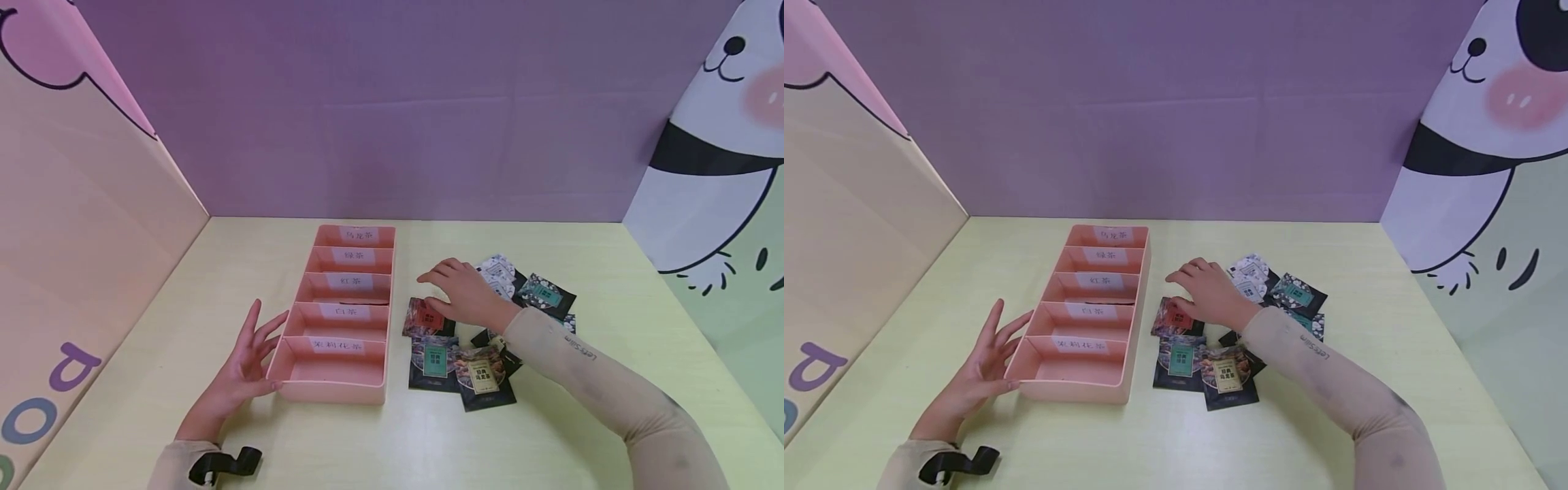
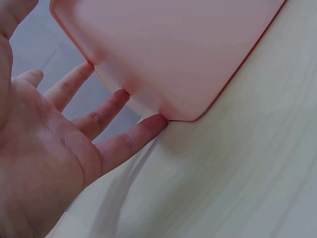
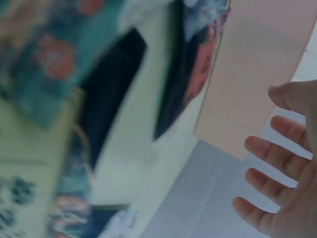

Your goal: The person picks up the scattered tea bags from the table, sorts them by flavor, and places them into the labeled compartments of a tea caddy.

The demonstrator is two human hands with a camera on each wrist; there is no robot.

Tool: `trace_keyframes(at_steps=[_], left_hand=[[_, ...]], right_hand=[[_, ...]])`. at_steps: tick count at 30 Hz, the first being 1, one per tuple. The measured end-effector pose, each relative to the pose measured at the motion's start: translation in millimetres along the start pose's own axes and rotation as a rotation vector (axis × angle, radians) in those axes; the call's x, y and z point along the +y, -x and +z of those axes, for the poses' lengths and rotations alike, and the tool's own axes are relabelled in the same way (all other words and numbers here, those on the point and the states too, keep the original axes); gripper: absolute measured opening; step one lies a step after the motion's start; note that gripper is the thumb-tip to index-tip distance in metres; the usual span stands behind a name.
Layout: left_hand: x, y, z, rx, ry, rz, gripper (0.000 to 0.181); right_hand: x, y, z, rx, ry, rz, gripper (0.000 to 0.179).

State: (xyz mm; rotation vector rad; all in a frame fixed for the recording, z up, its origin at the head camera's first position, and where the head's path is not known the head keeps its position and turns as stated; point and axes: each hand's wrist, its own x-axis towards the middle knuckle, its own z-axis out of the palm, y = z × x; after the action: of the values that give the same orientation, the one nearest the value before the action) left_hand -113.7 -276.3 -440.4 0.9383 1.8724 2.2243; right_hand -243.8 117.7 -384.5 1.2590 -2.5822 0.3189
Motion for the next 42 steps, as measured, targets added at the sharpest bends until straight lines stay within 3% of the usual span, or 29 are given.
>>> trace_keyframes(at_steps=[8,16,24,30,33,42], left_hand=[[1.2,-0.8,0.3,-0.008,0.003,0.009,0.119],[1.3,-0.6,0.7,-0.013,0.014,0.014,0.120],[1.8,-0.6,1.8,0.001,0.002,-0.010,0.120],[2.5,0.1,1.5,0.007,-0.005,-0.006,0.120],[2.7,0.3,1.6,0.009,-0.009,-0.005,0.120],[3.7,0.1,2.1,0.019,-0.023,-0.012,0.120]], right_hand=[[-0.7,6.0,8.1,-0.251,-0.102,0.145,0.050],[1.8,5.4,18.7,-0.391,-0.132,0.198,0.069],[4.0,2.2,23.1,-0.379,-0.220,0.244,0.069],[6.9,-0.3,20.3,-0.347,-0.418,0.279,0.067],[10.9,-0.7,17.2,-0.333,-0.506,0.272,0.059],[25.1,-4.0,-2.2,-0.250,-0.582,0.256,0.017]])
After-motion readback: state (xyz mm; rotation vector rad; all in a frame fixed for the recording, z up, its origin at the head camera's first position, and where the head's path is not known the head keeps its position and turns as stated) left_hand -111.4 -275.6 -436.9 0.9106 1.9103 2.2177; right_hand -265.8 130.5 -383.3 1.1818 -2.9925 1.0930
